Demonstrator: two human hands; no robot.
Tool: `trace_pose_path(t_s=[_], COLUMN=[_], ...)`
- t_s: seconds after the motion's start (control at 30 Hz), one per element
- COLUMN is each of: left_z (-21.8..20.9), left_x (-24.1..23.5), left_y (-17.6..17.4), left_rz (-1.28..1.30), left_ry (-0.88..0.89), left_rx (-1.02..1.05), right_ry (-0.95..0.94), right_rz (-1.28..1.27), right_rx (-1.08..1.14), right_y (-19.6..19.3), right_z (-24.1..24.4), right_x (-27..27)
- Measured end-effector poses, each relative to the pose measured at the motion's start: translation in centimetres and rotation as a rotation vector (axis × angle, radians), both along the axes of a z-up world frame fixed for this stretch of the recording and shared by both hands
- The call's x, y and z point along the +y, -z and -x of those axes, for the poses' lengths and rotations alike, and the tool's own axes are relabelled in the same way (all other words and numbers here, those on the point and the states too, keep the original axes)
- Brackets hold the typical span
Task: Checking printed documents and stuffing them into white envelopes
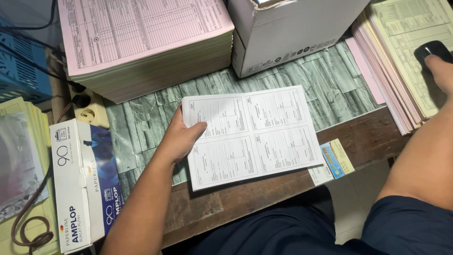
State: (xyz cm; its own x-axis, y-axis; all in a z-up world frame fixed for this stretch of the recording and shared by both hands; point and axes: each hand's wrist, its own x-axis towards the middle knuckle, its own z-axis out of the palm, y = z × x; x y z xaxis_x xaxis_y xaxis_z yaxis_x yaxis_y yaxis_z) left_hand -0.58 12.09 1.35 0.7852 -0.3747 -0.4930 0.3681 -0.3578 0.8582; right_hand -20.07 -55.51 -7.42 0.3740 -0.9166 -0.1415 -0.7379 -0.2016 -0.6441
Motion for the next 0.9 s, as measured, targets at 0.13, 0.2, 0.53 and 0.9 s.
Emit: trace_pose_path(t_s=[0.13,0.2,0.53,0.9], left_z=[0.1,0.3,0.6,0.7], left_x=[0.1,0.0,-0.1,-0.1], left_y=[0.6,0.9,1.5,0.9], left_rz=[0.015,0.049,0.086,0.000], left_ry=[0.009,0.010,0.017,0.040], left_rx=[0.007,-0.050,-0.086,-0.086], right_ry=[-0.442,-0.430,-0.555,-0.484], right_rz=[0.342,0.423,0.669,0.982], right_rx=[-0.082,-0.022,-0.145,0.069], right_y=[-0.9,0.4,-6.3,-2.4], right_z=[1.2,1.8,-4.0,-11.8], right_x=[-0.4,-2.3,12.1,17.9])
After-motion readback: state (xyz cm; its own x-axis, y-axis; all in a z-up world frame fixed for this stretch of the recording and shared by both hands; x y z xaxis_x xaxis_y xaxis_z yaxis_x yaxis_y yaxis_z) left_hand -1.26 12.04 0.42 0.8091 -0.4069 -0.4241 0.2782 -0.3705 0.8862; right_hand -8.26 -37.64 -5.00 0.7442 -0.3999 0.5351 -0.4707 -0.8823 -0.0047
